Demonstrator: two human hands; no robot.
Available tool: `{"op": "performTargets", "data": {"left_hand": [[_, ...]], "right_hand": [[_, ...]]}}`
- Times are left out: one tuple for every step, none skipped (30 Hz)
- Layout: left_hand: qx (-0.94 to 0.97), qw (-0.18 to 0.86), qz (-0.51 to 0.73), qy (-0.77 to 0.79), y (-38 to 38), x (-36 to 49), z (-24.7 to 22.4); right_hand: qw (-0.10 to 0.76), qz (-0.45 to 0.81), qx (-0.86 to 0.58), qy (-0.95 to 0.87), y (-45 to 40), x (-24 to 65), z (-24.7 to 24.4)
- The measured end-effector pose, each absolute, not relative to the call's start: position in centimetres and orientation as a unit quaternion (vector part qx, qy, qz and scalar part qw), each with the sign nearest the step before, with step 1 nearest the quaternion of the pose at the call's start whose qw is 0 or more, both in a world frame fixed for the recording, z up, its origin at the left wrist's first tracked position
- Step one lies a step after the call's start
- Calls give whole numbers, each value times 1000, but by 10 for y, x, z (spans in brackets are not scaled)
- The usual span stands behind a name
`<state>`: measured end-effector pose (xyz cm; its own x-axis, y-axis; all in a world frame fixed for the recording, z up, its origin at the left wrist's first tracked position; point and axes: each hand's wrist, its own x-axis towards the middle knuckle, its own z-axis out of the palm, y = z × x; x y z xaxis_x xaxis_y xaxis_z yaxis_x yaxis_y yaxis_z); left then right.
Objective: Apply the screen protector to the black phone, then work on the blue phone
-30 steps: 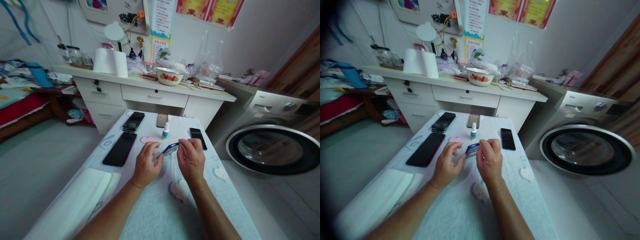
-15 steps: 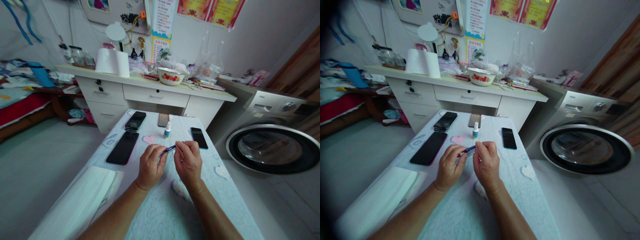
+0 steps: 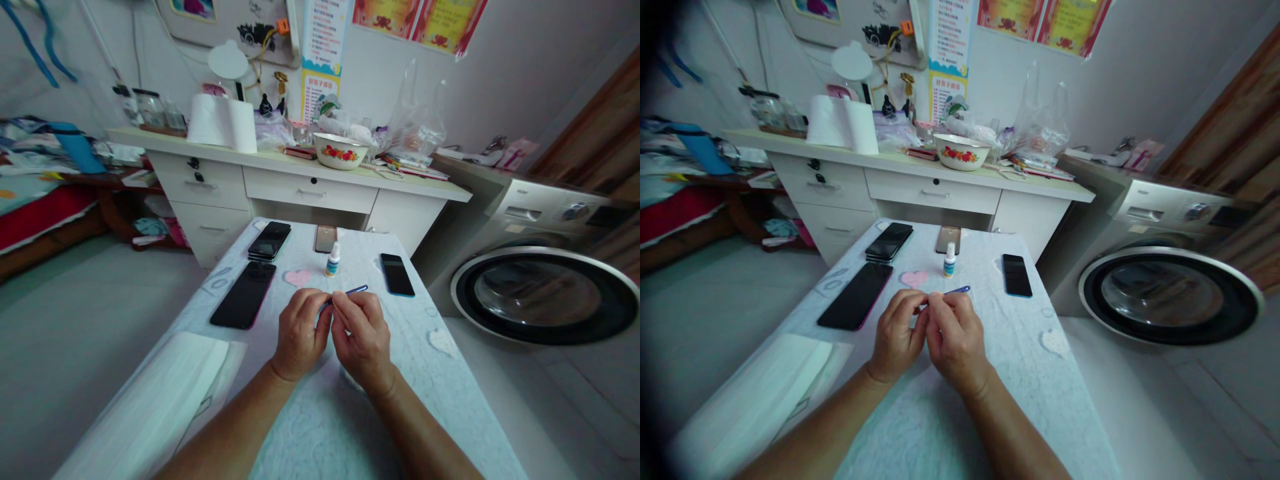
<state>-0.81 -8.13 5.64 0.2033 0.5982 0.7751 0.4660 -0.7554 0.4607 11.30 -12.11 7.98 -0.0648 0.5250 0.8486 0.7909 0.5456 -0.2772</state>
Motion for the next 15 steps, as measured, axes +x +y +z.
{"op": "performTargets", "data": {"left_hand": [[775,64,527,344,-81,-8,56],[776,65,526,342,-81,-8,56],[776,65,526,341,-81,-8,56],[777,64,526,340,-81,-8,55],[777,64,526,339,-81,-8,55],[777,64,526,339,-81,-8,55],[777,65,526,339,-80,-8,55],[777,65,525,340,-80,-8,54],[778,65,525,340,-80,-7,54],[777,64,525,340,-80,-7,54],[777,63,527,340,-80,-7,54],[776,62,528,340,-80,-6,54],[775,60,529,341,-80,-6,54],[775,59,529,342,-80,-6,53],[774,57,529,343,-80,-6,53]], "right_hand": [[505,-129,-457,-720,-121,113,80],[504,-129,-457,-721,-122,113,79],[503,-130,-457,-722,-121,114,79],[504,-133,-457,-721,-121,115,79],[504,-135,-458,-720,-121,116,80],[505,-138,-459,-718,-121,118,80],[507,-140,-460,-715,-120,120,80],[509,-141,-462,-712,-120,121,81],[513,-142,-463,-709,-120,122,82],[515,-142,-465,-706,-119,124,83],[518,-143,-467,-702,-119,124,83],[521,-144,-470,-698,-119,125,84],[523,-145,-472,-695,-119,125,85],[525,-145,-475,-692,-119,125,85],[526,-145,-476,-690,-119,125,85]]}}
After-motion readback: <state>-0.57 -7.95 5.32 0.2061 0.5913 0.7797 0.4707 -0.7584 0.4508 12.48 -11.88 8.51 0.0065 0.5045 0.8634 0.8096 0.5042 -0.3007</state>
